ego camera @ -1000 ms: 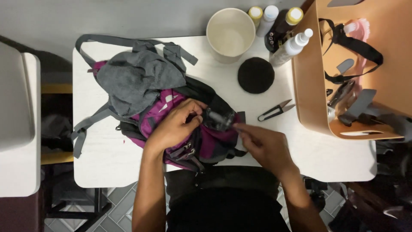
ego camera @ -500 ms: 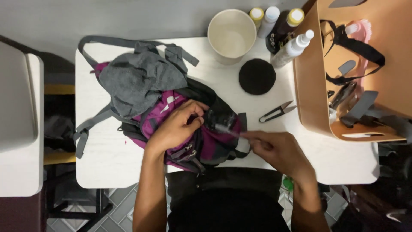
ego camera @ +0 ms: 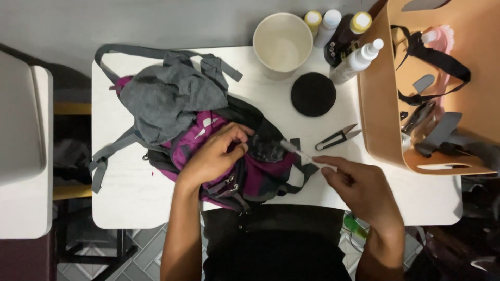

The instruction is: The person applies a substance to the seams of a purple and grey backpack using a small spatula, spreading it along the edges of the pockets and straps.

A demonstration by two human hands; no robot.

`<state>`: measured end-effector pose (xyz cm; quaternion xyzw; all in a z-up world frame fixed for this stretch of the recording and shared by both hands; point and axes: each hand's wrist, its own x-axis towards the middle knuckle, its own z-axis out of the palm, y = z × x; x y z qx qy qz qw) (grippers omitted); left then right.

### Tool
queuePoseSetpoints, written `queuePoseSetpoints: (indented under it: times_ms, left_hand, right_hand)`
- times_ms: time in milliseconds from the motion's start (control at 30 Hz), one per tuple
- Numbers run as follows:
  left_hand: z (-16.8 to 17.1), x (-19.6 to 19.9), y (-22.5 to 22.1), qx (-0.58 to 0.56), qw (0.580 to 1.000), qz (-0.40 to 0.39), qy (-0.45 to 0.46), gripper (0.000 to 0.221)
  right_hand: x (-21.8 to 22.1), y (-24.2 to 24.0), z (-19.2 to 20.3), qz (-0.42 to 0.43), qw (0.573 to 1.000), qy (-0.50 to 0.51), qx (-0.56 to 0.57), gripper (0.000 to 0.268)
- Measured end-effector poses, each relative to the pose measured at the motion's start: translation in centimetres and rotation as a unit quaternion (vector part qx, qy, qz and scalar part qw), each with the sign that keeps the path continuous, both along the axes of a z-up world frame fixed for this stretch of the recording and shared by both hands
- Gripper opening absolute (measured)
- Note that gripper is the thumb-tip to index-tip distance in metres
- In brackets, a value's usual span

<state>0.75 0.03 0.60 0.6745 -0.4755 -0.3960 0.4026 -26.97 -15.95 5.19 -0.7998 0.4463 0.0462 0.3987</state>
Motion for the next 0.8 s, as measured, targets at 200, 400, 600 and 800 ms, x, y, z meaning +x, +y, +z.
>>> queuePoseSetpoints:
  times_ms: [200, 400, 600, 800]
  left_hand:
    - [-0.3, 0.1, 0.1, 0.006, 1.0, 0.0, 0.008, 0.012]
    - [-0.4, 0.0, 0.2, -0.01, 1.0, 0.007, 0.022, 0.012]
    - [-0.9, 0.4, 0.0, -0.012, 0.999, 0.009, 0.042, 0.01]
    - [-0.8, 0.4, 0.0, -0.015, 0.999, 0.005, 0.041, 0.012]
  right_hand:
    - [3.1, 2.0, 0.6, 0.039, 0.999, -0.029, -0.002, 0.026]
    - [2.0, 0.7, -3.7, 0.053, 0.989, -0.098, 0.097, 0.027]
    - [3.5, 1.1, -4.0, 0.099, 0.986, -0.131, 0.029, 0.031]
    - [4.1, 0.8, -2.1, 0.073, 0.986, -0.15, 0.019, 0.029]
